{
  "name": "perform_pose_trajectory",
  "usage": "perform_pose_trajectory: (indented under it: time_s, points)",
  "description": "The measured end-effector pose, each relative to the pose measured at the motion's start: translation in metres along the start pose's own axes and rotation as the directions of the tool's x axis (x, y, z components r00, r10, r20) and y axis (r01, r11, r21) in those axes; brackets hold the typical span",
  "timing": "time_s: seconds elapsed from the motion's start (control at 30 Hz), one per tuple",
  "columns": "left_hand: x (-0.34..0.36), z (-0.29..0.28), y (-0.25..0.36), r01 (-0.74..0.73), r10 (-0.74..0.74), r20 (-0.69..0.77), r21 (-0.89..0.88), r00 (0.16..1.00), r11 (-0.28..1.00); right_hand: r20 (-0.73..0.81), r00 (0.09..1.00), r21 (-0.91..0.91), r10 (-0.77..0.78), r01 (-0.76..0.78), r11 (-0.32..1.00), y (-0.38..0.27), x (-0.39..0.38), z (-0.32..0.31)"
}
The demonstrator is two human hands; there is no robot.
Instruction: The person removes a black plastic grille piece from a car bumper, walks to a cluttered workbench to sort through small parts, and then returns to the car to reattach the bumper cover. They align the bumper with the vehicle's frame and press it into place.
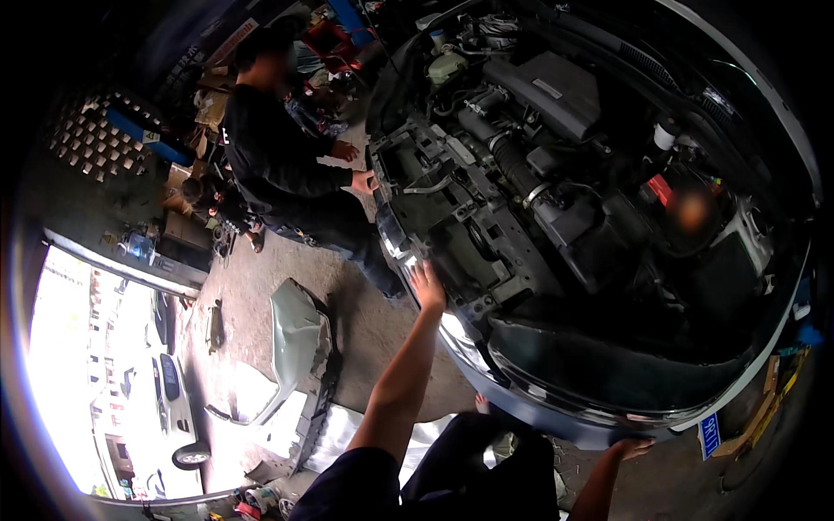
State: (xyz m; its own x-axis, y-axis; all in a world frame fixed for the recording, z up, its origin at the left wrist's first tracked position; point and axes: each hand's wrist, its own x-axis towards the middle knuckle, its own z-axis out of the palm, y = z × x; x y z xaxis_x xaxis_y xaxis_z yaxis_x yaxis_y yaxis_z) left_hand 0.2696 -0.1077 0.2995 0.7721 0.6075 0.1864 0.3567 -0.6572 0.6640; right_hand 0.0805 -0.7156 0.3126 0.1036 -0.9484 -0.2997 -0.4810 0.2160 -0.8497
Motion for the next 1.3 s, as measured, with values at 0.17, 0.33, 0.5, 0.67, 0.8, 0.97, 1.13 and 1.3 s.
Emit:
perform_pose_trajectory:
  time_s: [0.17,0.33,0.5,0.67,0.8,0.97,1.13,1.3]
  points:
    - [-0.016,-0.009,0.087,0.236,-0.238,0.026,-0.271,0.971,0.933,-0.076,0.984,-0.341,-0.162,0.127,0.932,0.010,0.012,0.000]
    - [-0.025,-0.012,0.101,0.244,-0.226,0.093,-0.406,0.970,0.880,-0.138,0.926,-0.923,-0.351,0.008,0.385,0.074,0.009,0.025]
    - [-0.022,-0.032,0.107,0.228,-0.191,0.142,-0.318,0.971,0.920,-0.162,0.983,-0.436,-0.090,0.011,0.900,0.102,-0.056,0.024]
    - [-0.024,-0.031,0.101,0.219,-0.159,0.198,-0.332,0.967,0.917,-0.015,0.996,0.310,0.084,-0.076,0.948,0.072,-0.111,0.032]
    - [-0.015,-0.028,0.089,0.201,-0.134,0.182,-0.430,0.974,0.880,0.027,0.999,0.182,0.044,-0.048,0.982,0.025,-0.151,0.040]
    - [-0.026,-0.011,0.080,0.069,-0.047,0.064,-0.422,0.997,0.904,0.030,0.924,-0.316,-0.382,0.371,0.873,0.068,-0.060,-0.006]
    - [-0.024,-0.019,0.103,-0.067,0.058,-0.034,-0.514,0.998,0.855,0.199,0.715,-0.314,-0.670,0.694,0.648,0.068,-0.008,-0.030]
    - [-0.034,-0.004,0.066,-0.006,-0.025,-0.046,-0.572,0.999,0.820,0.342,0.634,0.114,-0.694,0.705,0.700,0.049,0.020,-0.030]
